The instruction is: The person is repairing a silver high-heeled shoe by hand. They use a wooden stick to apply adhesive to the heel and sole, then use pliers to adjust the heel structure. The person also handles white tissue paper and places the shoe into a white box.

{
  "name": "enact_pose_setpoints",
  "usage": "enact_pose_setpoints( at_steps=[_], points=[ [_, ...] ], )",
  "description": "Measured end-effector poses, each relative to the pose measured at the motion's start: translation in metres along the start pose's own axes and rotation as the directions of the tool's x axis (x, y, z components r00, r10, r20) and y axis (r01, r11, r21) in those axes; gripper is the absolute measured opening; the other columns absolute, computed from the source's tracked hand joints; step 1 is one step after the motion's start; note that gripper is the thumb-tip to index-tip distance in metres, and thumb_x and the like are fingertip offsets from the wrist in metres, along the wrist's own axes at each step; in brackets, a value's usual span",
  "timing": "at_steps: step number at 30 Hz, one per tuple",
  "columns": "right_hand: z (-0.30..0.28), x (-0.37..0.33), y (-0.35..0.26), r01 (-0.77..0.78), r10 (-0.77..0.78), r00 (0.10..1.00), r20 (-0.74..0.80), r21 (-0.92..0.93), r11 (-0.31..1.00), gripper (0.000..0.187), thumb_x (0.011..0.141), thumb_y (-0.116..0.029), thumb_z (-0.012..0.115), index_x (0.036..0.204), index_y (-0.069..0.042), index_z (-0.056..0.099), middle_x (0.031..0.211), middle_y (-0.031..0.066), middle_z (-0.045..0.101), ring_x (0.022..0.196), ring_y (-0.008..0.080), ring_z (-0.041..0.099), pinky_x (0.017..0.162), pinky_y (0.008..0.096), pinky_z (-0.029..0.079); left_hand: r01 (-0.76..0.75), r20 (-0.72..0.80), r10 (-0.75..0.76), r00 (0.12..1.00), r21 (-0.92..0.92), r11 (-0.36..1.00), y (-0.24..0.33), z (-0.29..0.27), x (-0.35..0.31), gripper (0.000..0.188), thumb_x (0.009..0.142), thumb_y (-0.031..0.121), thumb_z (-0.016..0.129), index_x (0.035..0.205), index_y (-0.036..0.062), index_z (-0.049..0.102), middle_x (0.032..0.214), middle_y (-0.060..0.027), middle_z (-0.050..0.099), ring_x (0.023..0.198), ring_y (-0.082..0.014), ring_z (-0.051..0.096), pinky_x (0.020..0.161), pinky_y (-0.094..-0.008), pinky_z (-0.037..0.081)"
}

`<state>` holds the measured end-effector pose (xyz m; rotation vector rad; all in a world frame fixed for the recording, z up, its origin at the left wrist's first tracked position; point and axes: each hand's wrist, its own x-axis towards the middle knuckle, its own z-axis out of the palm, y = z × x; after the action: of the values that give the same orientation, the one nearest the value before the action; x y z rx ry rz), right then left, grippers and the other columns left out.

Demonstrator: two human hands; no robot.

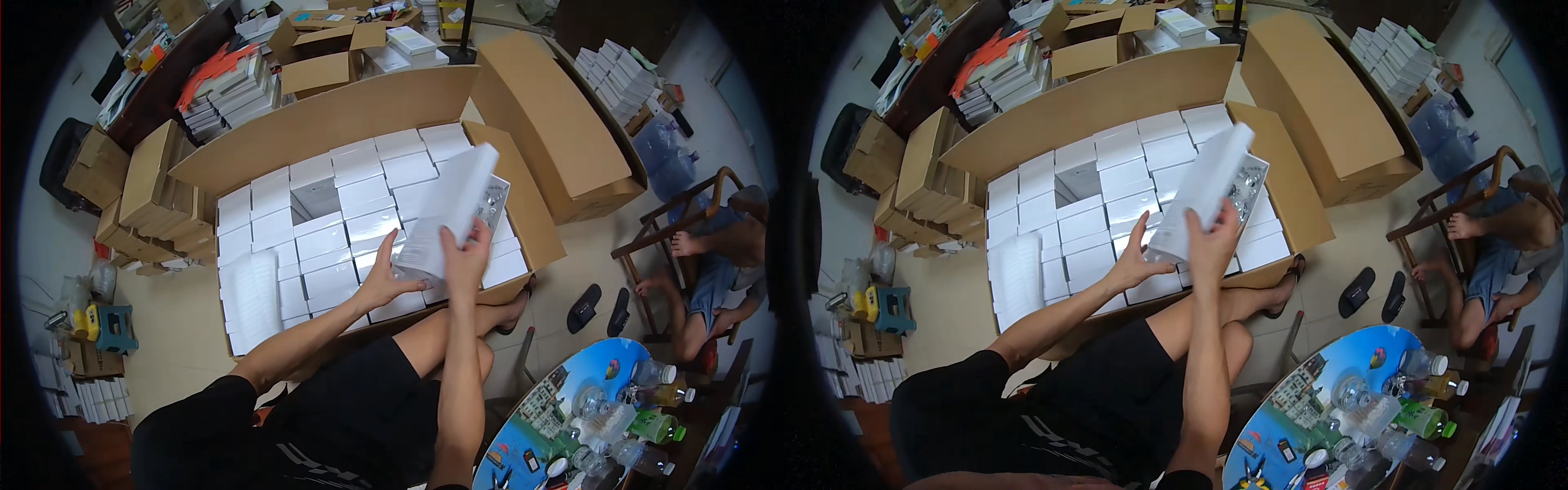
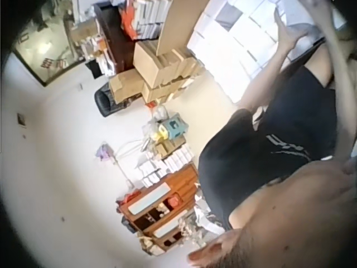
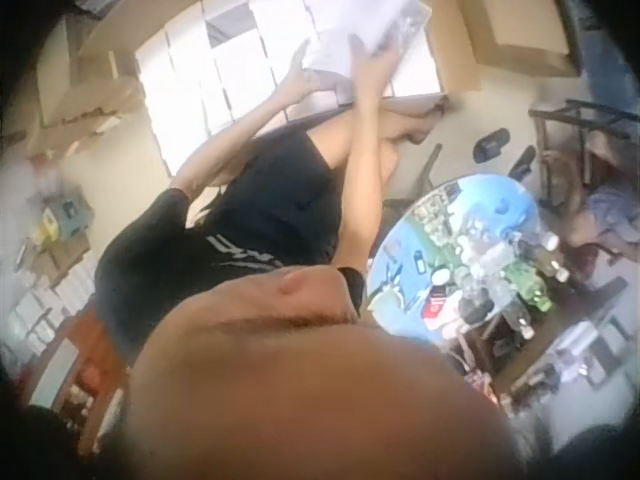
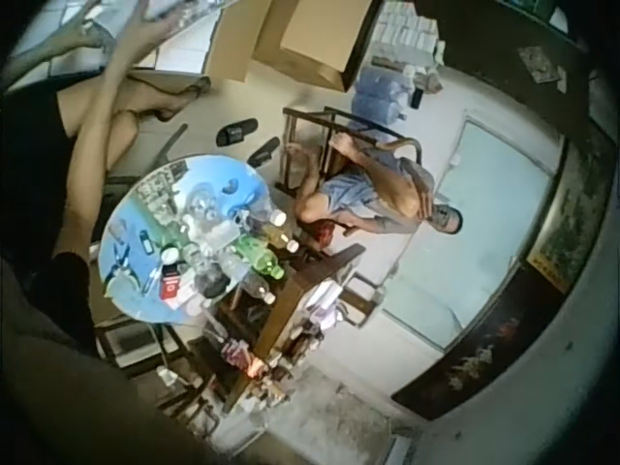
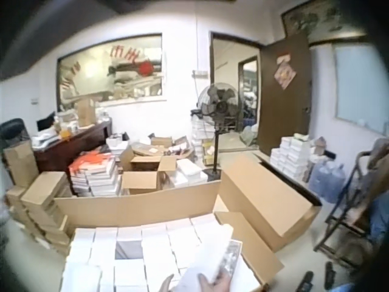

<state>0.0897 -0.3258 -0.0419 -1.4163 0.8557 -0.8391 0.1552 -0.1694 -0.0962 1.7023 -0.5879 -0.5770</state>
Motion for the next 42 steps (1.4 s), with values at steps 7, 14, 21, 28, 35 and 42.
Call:
enact_pose_setpoints(
  at_steps=[7, 14, 21, 28, 35, 42],
  points=[
    [0.011, 0.018, 0.030, 0.234, -0.269, 0.957, 0.111, -0.843, 0.485, 0.041, 0.083, -0.024, 0.071, 0.118, -0.003, 0.068, 0.144, 0.0211, 0.047, 0.141, 0.0432, 0.030, 0.114, 0.0568, 0.023, 0.295, -0.102, -0.316, 0.943, -0.175, 0.939, -0.046, -0.048, 0.035, 0.060, 0.090, 0.044, 0.070, 0.115, -0.0096, 0.060, 0.091, -0.0133, 0.070, 0.077, -0.0180, 0.068, 0.070, -0.0304, 0.055],
    [0.012, 0.051, 0.044, 0.243, -0.218, 0.956, 0.196, -0.945, 0.218, 0.029, 0.080, -0.026, 0.071, 0.099, -0.006, 0.078, 0.154, 0.0185, 0.039, 0.146, 0.0450, 0.023, 0.117, 0.0642, 0.014, 0.739, 0.393, -0.645, 0.655, -0.158, 0.655, 0.002, -0.019, 0.007, 0.091, 0.089, 0.076, 0.049, 0.110, -0.0123, 0.061, 0.093, -0.0200, 0.072, 0.075, -0.0249, 0.074, 0.066, -0.0327, 0.061],
    [-0.042, 0.017, 0.022, 0.225, -0.193, 0.974, 0.120, -0.396, 0.890, 0.030, 0.081, -0.016, 0.076, 0.104, 0.003, 0.073, 0.142, 0.0198, 0.052, 0.127, 0.0367, 0.052, 0.107, 0.0443, 0.040, 0.629, 0.349, -0.526, 0.776, -0.351, 0.694, -0.011, 0.011, 0.003, 0.077, 0.094, 0.065, 0.053, 0.114, -0.0089, 0.062, 0.100, -0.0154, 0.071, 0.085, -0.0197, 0.070, 0.075, -0.0294, 0.058],
    [-0.114, -0.064, -0.024, 0.083, -0.122, 0.991, 0.055, 0.467, 0.880, 0.041, 0.084, -0.006, 0.074, 0.122, 0.005, 0.062, 0.118, 0.0134, 0.066, 0.105, 0.0229, 0.066, 0.093, 0.0356, 0.052, 0.160, -0.088, -0.186, 0.979, -0.244, 0.956, 0.013, -0.015, -0.024, 0.036, 0.101, 0.032, 0.057, 0.101, -0.0018, 0.067, 0.087, -0.0062, 0.066, 0.080, -0.0148, 0.063, 0.077, -0.0269, 0.050],
    [-0.146, -0.144, -0.066, -0.120, -0.143, 0.881, 0.452, 0.505, 0.855, 0.038, 0.082, -0.006, 0.072, 0.118, 0.006, 0.063, 0.120, 0.0157, 0.066, 0.107, 0.0243, 0.065, 0.096, 0.0357, 0.050, -0.280, 0.383, 0.372, 0.845, -0.275, 0.920, 0.142, -0.029, -0.102, 0.040, 0.084, 0.011, 0.076, 0.120, -0.0024, 0.063, 0.118, -0.0148, 0.065, 0.110, -0.0200, 0.062, 0.095, -0.0323, 0.048],
    [-0.146, -0.217, -0.054, -0.350, 0.272, 0.935, 0.228, 0.468, 0.811, 0.054, 0.099, -0.031, 0.060, 0.142, -0.001, 0.048, 0.146, 0.0160, 0.050, 0.131, 0.0250, 0.050, 0.104, 0.0365, 0.043, 0.083, 0.406, 0.087, 0.910, -0.383, 0.920, 0.110, 0.008, -0.164, 0.038, 0.089, 0.007, 0.074, 0.123, -0.0005, 0.060, 0.111, -0.0054, 0.068, 0.099, -0.0131, 0.065, 0.083, -0.0271, 0.053]
  ],
)
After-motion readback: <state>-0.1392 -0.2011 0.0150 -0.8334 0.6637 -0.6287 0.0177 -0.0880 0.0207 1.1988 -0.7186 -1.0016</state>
